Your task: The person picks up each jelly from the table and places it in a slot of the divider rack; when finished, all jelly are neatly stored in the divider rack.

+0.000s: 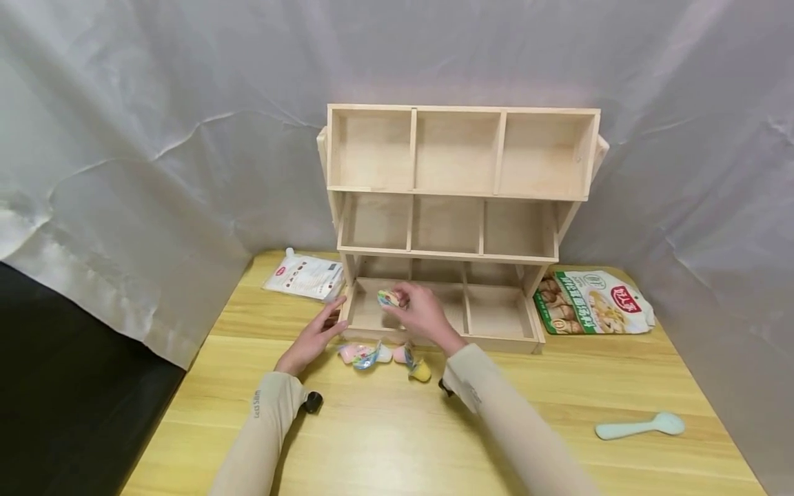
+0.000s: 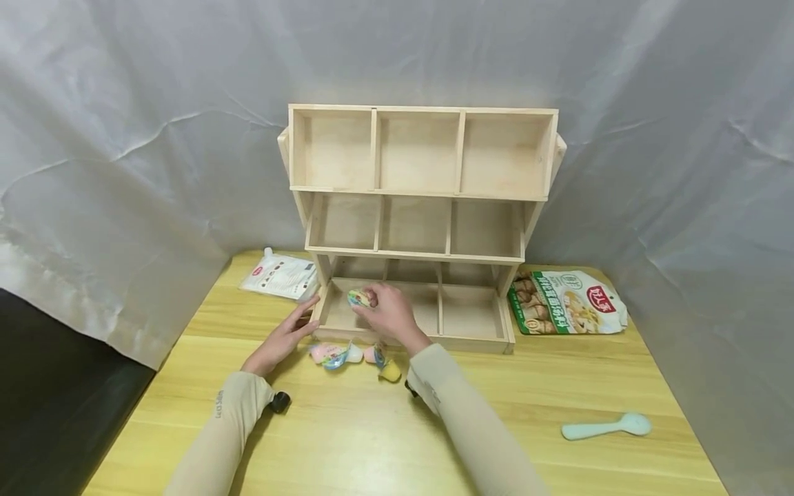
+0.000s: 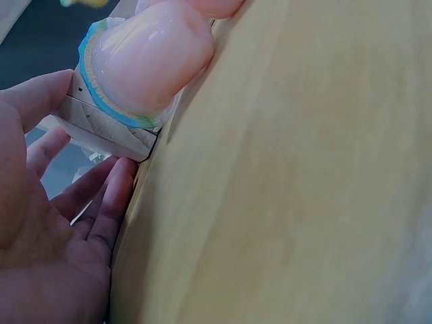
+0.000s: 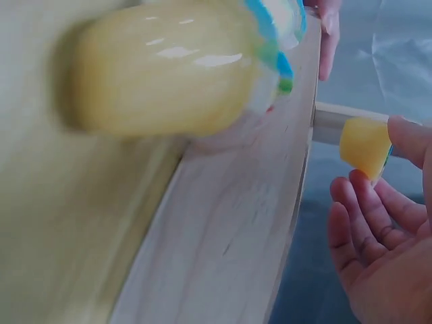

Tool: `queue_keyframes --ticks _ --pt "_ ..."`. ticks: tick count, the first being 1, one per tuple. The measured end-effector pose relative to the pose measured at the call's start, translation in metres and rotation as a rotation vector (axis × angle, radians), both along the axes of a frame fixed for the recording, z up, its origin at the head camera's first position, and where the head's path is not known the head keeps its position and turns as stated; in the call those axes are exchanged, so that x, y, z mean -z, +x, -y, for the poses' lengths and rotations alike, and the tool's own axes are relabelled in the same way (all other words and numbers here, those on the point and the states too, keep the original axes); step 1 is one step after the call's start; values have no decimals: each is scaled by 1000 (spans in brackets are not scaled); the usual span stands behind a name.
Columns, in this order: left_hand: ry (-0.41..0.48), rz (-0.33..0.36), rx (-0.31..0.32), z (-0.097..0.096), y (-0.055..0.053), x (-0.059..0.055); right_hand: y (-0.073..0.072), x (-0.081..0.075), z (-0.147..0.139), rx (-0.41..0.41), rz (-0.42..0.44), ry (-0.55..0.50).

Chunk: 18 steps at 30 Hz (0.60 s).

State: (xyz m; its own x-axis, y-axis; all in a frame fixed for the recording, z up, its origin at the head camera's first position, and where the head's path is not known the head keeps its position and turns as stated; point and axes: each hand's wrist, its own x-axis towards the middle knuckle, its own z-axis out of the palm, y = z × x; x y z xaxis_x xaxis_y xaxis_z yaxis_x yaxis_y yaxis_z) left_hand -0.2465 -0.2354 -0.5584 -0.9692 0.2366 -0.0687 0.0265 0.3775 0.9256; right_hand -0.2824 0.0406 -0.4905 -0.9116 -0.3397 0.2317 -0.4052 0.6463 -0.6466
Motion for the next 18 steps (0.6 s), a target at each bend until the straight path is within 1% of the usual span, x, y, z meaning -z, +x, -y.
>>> queue_keyframes --ticks 5,9,14,16,18 --pt "-1 -8 3 -1 -1 -2 -16 -2 20 -2 56 16" --pt "5 1 -8 -2 0 -2 -27 0 31 -11 80 61" --pt "14 3 -13 -2 1 1 -35 8 42 -34 92 142" --pt "21 0 -5 -1 0 2 -37 11 45 -34 97 151" --pt "31 4 -6 0 0 2 -39 14 48 -31 103 139"
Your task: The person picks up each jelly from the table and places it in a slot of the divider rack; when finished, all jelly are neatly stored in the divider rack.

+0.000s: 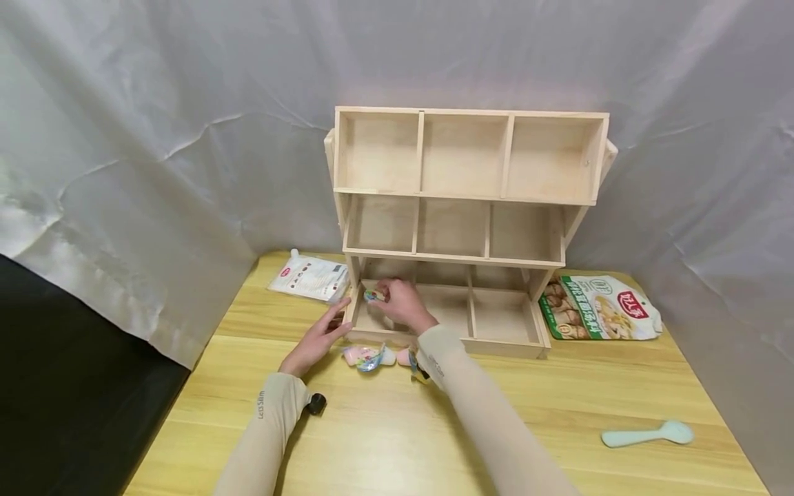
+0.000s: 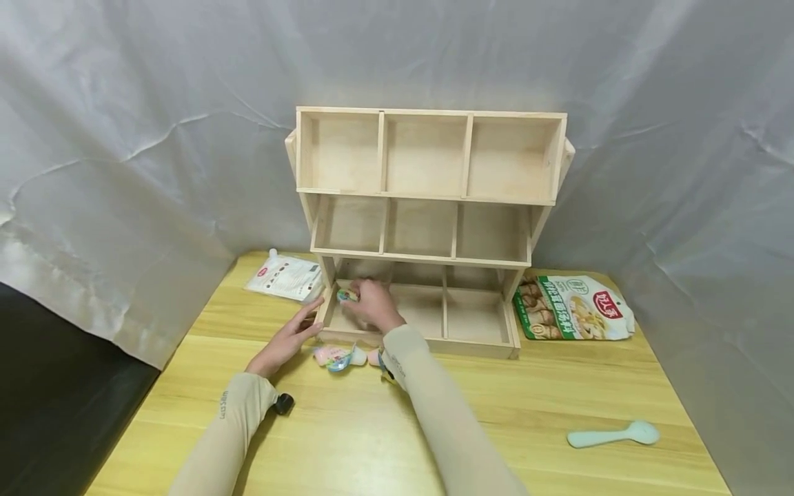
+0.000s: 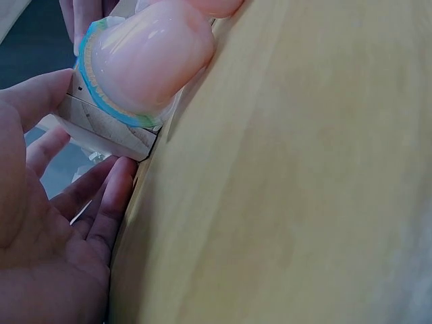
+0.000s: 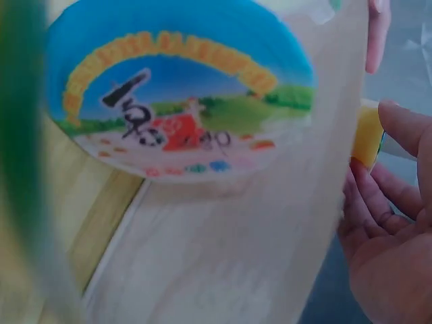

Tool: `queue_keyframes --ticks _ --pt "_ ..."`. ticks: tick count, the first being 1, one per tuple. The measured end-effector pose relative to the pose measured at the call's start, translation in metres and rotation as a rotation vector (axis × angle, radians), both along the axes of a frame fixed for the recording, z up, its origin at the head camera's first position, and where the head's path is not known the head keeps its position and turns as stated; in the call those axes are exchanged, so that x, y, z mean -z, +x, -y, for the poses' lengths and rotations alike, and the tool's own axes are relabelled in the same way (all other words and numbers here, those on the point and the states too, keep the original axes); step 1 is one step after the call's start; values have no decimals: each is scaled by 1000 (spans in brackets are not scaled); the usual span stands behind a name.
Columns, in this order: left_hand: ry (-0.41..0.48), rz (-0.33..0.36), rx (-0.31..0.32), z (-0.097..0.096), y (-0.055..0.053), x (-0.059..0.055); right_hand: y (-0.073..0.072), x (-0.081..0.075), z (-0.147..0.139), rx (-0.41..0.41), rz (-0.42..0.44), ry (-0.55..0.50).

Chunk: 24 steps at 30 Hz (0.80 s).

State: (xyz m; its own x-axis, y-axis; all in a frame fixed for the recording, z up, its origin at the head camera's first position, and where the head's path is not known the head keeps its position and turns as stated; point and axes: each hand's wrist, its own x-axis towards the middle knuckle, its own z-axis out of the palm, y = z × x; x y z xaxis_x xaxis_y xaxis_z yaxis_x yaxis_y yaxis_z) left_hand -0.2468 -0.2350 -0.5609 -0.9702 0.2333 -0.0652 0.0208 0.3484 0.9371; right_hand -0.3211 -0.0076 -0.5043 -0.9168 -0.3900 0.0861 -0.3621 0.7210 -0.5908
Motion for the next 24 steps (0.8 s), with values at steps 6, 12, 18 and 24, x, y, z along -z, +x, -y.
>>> queue_keyframes --ticks 6,12,18,24 --pt "6 6 7 -1 -1 -2 -2 11 3 5 26 -22" --pt "14 2 9 -3 0 -6 -3 13 3 15 21 -11" --pt "20 5 7 -2 -1 -2 -7 21 5 6 -47 67" --pt "-5 7 -2 -2 0 -1 -7 23 4 -1 -45 68"
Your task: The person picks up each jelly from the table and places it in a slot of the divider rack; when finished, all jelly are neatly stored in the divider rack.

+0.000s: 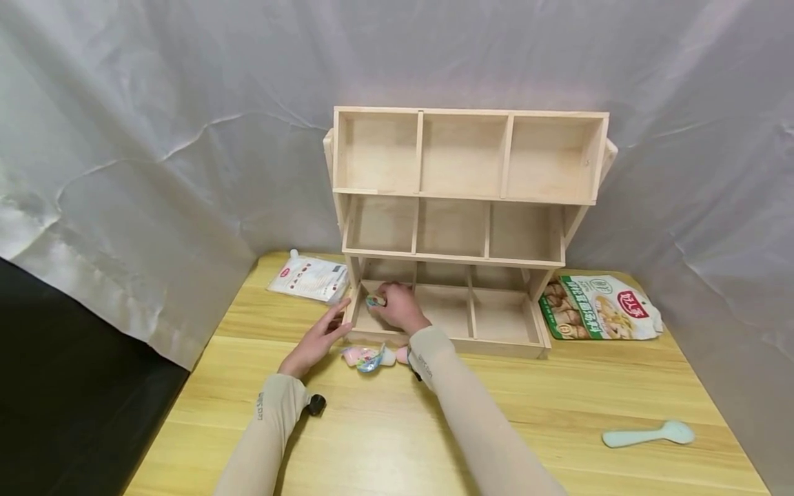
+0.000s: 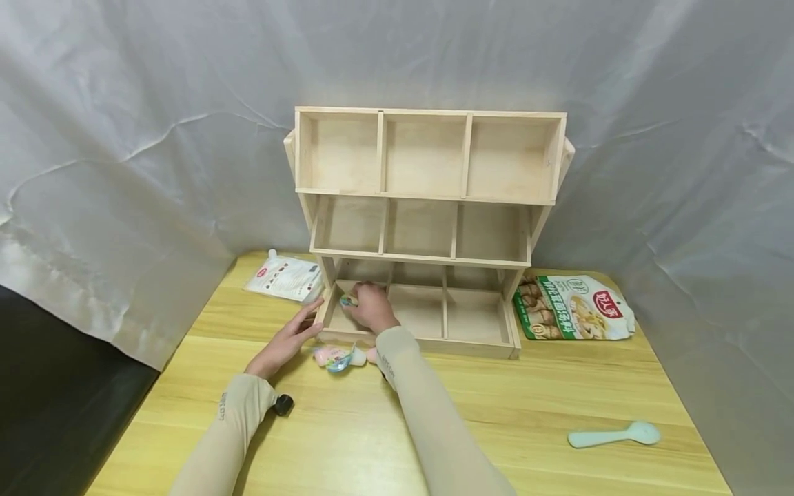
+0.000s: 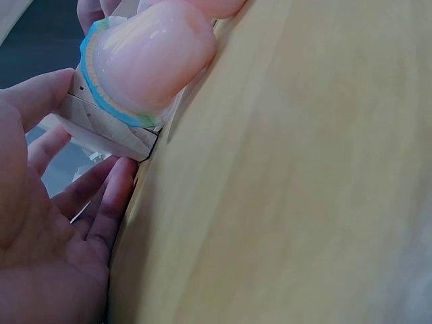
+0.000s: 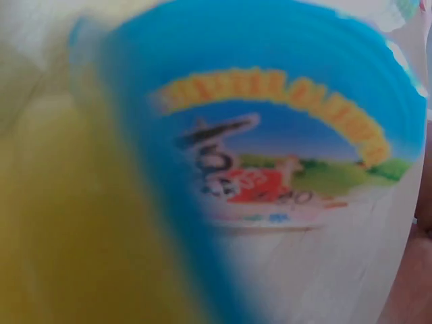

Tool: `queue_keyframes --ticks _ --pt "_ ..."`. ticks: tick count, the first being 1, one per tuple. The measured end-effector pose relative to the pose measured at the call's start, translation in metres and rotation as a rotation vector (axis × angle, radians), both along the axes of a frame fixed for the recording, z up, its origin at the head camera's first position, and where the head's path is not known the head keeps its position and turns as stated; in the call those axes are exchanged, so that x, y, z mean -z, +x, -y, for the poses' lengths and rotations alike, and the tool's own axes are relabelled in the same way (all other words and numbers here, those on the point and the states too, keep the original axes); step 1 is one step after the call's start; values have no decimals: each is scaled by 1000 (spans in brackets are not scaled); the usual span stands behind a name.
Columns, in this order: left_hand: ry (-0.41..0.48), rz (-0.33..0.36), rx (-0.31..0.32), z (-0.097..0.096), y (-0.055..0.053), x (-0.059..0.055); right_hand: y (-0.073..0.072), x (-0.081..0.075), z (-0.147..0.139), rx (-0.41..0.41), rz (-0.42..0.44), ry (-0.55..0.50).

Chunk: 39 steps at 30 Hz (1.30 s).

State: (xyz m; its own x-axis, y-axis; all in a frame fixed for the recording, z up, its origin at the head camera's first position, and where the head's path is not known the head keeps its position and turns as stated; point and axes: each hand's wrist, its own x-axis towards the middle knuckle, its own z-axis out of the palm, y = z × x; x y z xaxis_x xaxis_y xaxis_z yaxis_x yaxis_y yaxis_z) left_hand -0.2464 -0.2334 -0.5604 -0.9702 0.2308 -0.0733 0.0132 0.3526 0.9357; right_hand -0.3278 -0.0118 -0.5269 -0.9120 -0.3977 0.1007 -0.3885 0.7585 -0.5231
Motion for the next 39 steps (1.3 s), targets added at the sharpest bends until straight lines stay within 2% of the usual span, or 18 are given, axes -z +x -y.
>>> queue_keyframes --ticks 6,17,22,28,33,39 --pt "-6 24 11 -3 -2 3 2 -2 -4 -6 38 -3" --pt "6 -7 19 -8 0 9 8 -8 -15 -24 124 -32" --pt "2 -5 12 -7 0 8 12 -15 -22 -59 126 -41" --pt "-18 -11 11 -3 -2 5 18 -29 -38 -120 111 -132" --pt "-39 -20 21 0 -3 1 33 -37 -56 -155 65 -140" --pt "-31 -7 11 1 -2 1 64 -41 -78 -173 94 -170"
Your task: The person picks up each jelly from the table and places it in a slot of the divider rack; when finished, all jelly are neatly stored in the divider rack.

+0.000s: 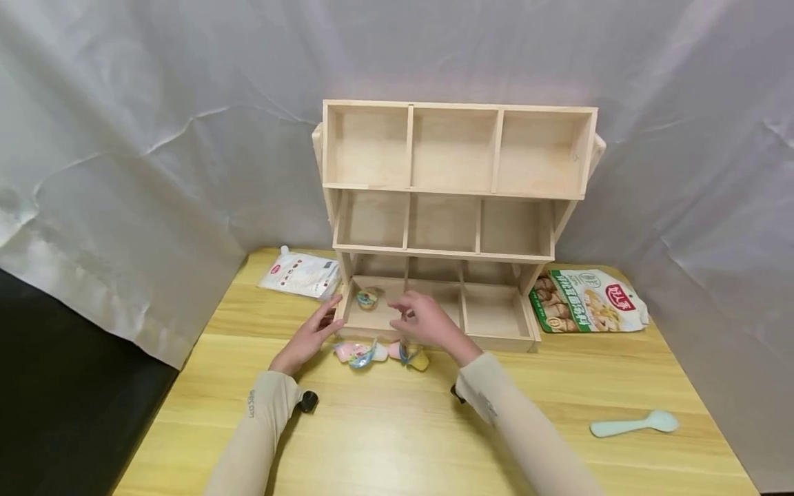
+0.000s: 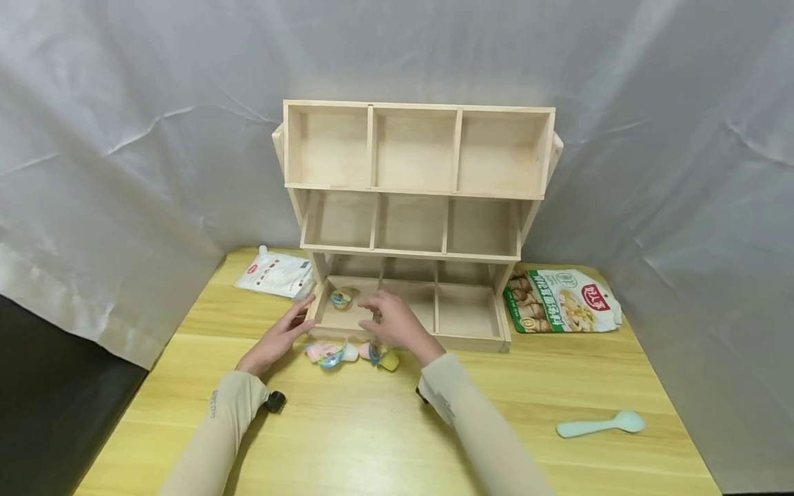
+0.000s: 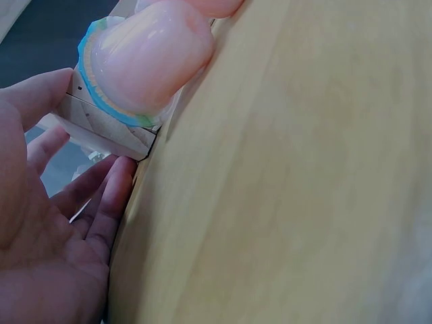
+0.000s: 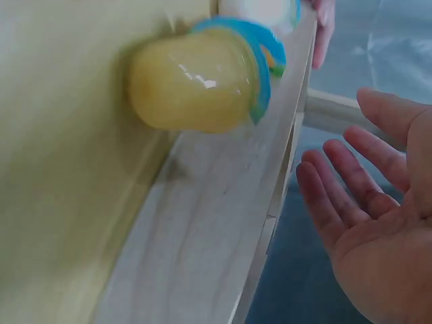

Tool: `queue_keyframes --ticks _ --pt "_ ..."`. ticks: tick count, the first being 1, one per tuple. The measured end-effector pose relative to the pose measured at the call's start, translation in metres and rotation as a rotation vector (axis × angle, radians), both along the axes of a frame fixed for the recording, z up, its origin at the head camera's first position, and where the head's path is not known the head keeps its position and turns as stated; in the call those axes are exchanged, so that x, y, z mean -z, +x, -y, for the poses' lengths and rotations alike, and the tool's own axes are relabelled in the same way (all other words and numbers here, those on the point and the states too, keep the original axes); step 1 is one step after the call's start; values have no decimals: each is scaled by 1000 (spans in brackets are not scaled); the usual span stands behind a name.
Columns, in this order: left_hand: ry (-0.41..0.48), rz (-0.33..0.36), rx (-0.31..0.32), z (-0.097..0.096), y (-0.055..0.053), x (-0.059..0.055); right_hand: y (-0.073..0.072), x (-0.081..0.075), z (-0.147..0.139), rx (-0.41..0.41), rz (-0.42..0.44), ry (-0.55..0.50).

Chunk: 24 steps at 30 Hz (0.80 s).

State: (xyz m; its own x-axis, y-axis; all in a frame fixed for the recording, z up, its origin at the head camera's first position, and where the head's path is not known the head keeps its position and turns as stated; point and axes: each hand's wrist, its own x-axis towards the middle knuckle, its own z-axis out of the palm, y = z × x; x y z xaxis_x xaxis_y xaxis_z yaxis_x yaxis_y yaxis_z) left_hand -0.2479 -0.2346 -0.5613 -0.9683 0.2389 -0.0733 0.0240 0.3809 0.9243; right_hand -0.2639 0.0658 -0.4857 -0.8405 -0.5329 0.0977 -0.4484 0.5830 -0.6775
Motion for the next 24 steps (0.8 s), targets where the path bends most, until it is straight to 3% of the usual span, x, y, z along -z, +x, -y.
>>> queue_keyframes --ticks 6,11,16,24 --pt "9 -11 -2 1 3 1 32 1 -16 0 13 -38" --pt "18 -5 -2 1 5 0 51 7 -26 45 19 -42" --pt "25 2 -4 0 3 0 59 14 -31 102 30 -12" --pt "29 19 5 -1 1 0 63 30 -36 125 2 28"
